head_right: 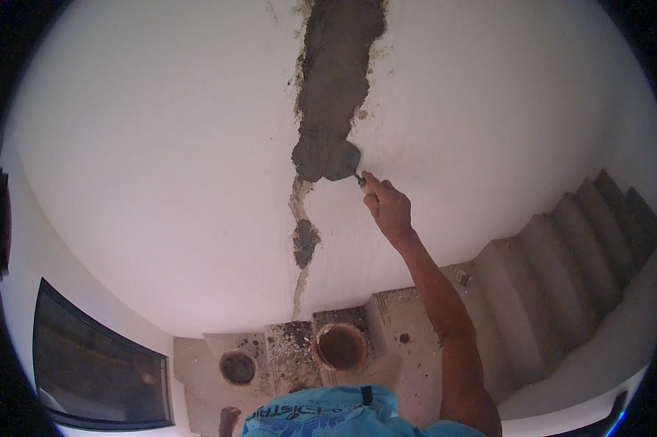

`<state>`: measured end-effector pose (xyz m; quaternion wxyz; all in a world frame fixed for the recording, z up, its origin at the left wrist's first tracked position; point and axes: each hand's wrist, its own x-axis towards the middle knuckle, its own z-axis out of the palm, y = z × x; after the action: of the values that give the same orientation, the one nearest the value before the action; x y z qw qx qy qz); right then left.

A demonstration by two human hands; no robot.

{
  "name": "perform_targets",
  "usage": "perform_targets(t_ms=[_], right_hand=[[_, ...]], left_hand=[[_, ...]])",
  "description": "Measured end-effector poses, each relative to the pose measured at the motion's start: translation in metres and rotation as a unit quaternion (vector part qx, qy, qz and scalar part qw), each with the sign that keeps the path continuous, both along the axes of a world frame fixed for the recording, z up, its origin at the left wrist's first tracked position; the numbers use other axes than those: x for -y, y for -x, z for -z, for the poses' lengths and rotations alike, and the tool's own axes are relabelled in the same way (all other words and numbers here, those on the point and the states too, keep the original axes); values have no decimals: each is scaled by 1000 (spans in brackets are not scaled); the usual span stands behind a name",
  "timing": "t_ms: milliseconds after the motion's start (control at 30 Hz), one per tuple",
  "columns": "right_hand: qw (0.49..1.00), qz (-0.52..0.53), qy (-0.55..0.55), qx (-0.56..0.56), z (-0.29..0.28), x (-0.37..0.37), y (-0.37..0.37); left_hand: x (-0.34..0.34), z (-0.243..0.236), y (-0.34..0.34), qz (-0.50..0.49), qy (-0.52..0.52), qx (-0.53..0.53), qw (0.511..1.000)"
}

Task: The person uses a trowel to apply cement mortar into a vertical crack on a white wall. They repeatedly scoop mortar from a bucket placed on the stairs and smooth the surface of the crack to fill it.

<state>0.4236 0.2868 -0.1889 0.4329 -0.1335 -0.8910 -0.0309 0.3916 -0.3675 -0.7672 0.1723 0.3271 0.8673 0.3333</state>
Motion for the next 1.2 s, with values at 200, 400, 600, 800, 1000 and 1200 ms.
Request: perform_targets(t_ms=[200, 400, 600, 800, 1000, 1200], right_hand=[[990, 68, -105, 60, 9, -8, -15], [939, 170, -280, 101, -40, -28, -35], [970, 99, -221, -20, -74, -21, -60], [962, 100, -237, 88, -70, -6, -33], [943, 142, -290, 84, -78, -17, -25], [946, 144, -290, 31, -100, -32, -48]], left_hand=[[-17, -34, 9, 16, 7, -88, 996], [-17, -24, 14, 24, 13, -128, 991], [-20, -20, -7, -137, 62, 203, 968], [-14, -3, 3, 42, 37, -51, 997], [-25, -21, 9, -42, 49, 19, 998], [-11, -30, -7, -17, 22, -18, 999]])
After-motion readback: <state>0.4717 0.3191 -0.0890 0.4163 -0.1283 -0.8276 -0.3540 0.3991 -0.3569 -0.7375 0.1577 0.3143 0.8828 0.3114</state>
